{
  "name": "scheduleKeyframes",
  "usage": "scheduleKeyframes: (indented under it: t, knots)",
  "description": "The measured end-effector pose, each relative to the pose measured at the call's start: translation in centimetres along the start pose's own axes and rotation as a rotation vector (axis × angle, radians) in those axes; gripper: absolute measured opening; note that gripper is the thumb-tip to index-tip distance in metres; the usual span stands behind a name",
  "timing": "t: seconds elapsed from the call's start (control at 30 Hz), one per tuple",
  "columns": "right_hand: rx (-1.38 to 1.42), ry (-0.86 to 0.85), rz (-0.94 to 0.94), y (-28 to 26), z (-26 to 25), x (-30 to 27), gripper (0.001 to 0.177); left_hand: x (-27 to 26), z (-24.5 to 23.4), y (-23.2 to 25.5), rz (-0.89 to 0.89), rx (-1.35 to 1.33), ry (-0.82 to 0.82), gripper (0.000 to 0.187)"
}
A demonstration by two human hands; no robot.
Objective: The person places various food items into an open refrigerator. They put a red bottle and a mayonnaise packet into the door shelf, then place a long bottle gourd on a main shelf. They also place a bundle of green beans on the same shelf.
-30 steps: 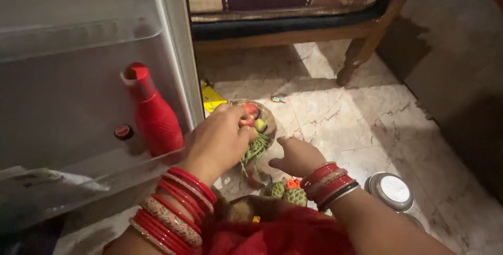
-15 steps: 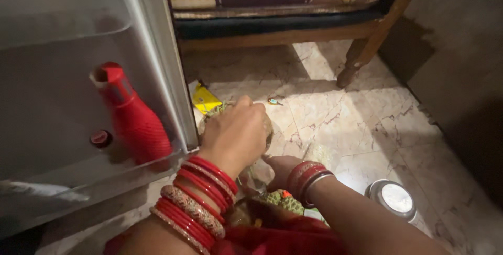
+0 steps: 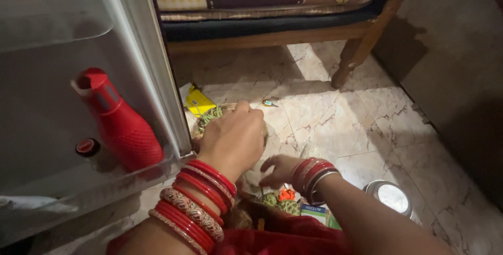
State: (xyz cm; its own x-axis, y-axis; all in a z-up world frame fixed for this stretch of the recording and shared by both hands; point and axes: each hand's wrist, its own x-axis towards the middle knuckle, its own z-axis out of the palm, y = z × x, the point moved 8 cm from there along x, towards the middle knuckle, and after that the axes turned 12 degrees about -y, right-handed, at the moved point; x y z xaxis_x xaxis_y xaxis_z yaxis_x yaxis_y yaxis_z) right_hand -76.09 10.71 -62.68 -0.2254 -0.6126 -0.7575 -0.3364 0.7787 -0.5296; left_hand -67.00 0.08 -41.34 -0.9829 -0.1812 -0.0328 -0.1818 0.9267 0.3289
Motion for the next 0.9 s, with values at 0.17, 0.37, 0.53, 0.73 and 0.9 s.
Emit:
scheduleKeyframes:
  t: [0.17,0.37,0.53,0.73,0.9]
  knots:
    - [0.084,0.312,-0.032,0.5,-5.2,-1.3,0.049,0.1,0.6,0.6,0.018,-0.014,0.01,0.019]
    - [0.133,0.475,-0.118,2.4,-8.4,-2.9,0.044,0.2,0.6,1.8,0.061,0.019,0.067,0.019]
    - [0.137,0.641,-0.001,4.9,-11.0,-5.5,0.041,0.3,0.8,2.6,0.058,0.007,0.083,0.018]
    - [0.11,0.678,0.176,10.0,-12.5,-8.0,0.042,0.8,1.1,3.2,0.044,0.003,0.061,0.019]
    - [0.079,0.824,0.322,14.0,-13.7,-10.1,0.043,1.0,1.3,3.0,0.018,0.03,0.036,0.02]
